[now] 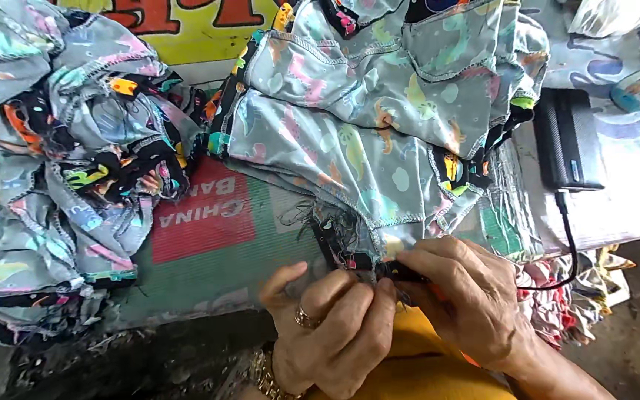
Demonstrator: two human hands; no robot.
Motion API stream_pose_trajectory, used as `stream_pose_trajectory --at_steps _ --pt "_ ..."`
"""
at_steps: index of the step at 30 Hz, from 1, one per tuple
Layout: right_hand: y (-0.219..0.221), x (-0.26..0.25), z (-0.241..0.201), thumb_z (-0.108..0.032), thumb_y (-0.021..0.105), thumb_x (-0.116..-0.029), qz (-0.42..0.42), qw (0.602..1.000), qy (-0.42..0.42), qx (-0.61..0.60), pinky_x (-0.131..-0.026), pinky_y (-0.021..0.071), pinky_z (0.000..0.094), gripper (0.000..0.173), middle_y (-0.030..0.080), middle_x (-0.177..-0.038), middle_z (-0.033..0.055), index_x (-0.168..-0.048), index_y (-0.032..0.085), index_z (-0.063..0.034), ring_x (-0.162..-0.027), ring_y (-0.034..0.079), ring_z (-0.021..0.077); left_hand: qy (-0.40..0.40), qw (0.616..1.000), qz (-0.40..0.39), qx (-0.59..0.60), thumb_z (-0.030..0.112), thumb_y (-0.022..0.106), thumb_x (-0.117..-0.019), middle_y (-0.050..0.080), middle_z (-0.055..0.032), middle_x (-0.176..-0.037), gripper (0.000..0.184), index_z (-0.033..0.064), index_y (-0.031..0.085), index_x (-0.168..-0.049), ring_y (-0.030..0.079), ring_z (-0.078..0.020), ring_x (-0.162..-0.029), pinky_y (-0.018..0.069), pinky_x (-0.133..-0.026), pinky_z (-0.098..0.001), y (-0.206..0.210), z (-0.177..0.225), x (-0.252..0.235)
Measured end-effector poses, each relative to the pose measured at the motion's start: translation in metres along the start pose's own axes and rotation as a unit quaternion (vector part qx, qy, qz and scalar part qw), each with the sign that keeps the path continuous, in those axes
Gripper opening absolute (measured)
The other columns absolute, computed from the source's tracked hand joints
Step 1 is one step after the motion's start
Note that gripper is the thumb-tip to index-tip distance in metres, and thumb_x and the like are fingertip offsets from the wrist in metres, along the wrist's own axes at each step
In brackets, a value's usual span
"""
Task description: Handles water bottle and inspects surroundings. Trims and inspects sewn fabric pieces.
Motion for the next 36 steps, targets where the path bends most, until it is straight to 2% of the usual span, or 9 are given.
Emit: stream_pose_trajectory --at_steps 8,15,17,19,21,26,31,36 --pt "0.002 -0.007 0.0 -0.02 0.06 -0.1036 0.017 0.999 -0.037 0.014 -0.064 0.0448 0.0298 0.017 0.073 -0.097 0.0081 -0.114 0.069 -0.0098 -0.078 0.064 0.0167 0.012 1.0 0.0 -0.004 0.02 0.061 -0.0994 0.061 0.0008 -0.093 0.008 0.0163 0.065 -0.104 0.056 -0.014 -0.094 0.0286 -0.11 -0.0418 0.002 0.003 -0.004" --pt "0.006 -0.009 0.004 -0.015 0.057 -0.1041 0.009 0.999 -0.041 -0.015 -0.065 0.0462 0.0295 0.016 0.074 -0.094 0.0078 -0.111 0.071 -0.0099 -0.078 0.065 0.0162 0.008 1.0 -0.011 0.028 0.02 0.058 -0.1011 0.063 0.0012 -0.097 0.01 0.0159 0.064 -0.107 0.058 -0.0126 -0.098 0.0289 -0.111 -0.0405 0.003 0.002 -0.003" --pt "0.004 -0.009 0.006 -0.018 0.058 -0.1043 -0.018 0.999 -0.021 -0.046 -0.064 0.048 0.0284 0.017 0.074 -0.095 0.0071 -0.11 0.072 -0.0102 -0.08 0.067 0.0148 0.009 0.999 -0.015 0.041 0.018 0.058 -0.1015 0.064 0.0007 -0.098 0.01 0.0148 0.064 -0.108 0.059 -0.0127 -0.1 0.0306 -0.111 -0.0398 0.002 0.002 -0.003" --pt "-0.008 -0.011 0.01 -0.028 0.061 -0.104 -0.063 0.995 0.006 -0.083 -0.069 0.0529 0.0244 0.022 0.073 -0.099 0.0054 -0.113 0.07 -0.0101 -0.086 0.068 0.0106 0.014 0.998 -0.016 0.057 0.016 0.058 -0.102 0.066 -0.0011 -0.102 0.01 0.0125 0.064 -0.109 0.06 -0.0139 -0.102 0.0344 -0.109 -0.0378 -0.001 0.0 -0.001" --pt "-0.018 -0.015 0.013 -0.03 0.062 -0.1035 -0.066 0.996 0.003 -0.068 -0.07 0.0509 0.0226 0.024 0.072 -0.099 0.005 -0.115 0.067 -0.0104 -0.087 0.066 0.0095 0.018 0.997 -0.022 0.071 0.015 0.058 -0.1023 0.066 -0.0025 -0.106 0.011 0.0114 0.063 -0.112 0.06 -0.0153 -0.105 0.0384 -0.106 -0.0349 -0.004 -0.001 0.0" --pt "-0.011 -0.025 0.009 -0.022 0.061 -0.1037 -0.049 0.997 -0.059 -0.008 -0.064 0.0485 0.0297 0.018 0.072 -0.095 0.0078 -0.112 0.07 -0.0094 -0.081 0.067 0.017 0.012 0.996 -0.021 0.09 0.013 0.058 -0.1021 0.065 -0.0032 -0.107 0.011 0.0107 0.063 -0.112 0.06 -0.0166 -0.105 0.0433 -0.099 -0.0317 -0.006 0.003 -0.004" --pt "-0.007 -0.026 0.006 -0.02 0.061 -0.1033 -0.019 0.997 -0.074 -0.029 -0.065 0.0481 0.0287 0.017 0.073 -0.096 0.0077 -0.114 0.071 -0.0094 -0.081 0.066 0.016 0.018 0.995 -0.023 0.094 0.014 0.056 -0.1034 0.066 -0.0045 -0.105 0.011 0.0091 0.064 -0.109 0.06 -0.0175 -0.103 0.0438 -0.098 -0.0322 0.0 0.004 -0.003" --pt "-0.002 -0.028 0.006 -0.018 0.061 -0.1033 -0.025 0.996 -0.08 -0.033 -0.065 0.0482 0.0293 0.016 0.074 -0.096 0.0074 -0.111 0.072 -0.01 -0.081 0.067 0.0159 0.027 0.994 -0.024 0.108 0.013 0.056 -0.1031 0.065 -0.0053 -0.106 0.011 0.0086 0.063 -0.11 0.06 -0.0177 -0.104 0.0446 -0.098 -0.032 0.001 0.006 -0.005"
Point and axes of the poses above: each hand's wrist, its own x-axis away from the middle knuckle, its own y-axis out of the palm, z = x × y, the point moved 3 cm from there along -x, towards the middle knuckle
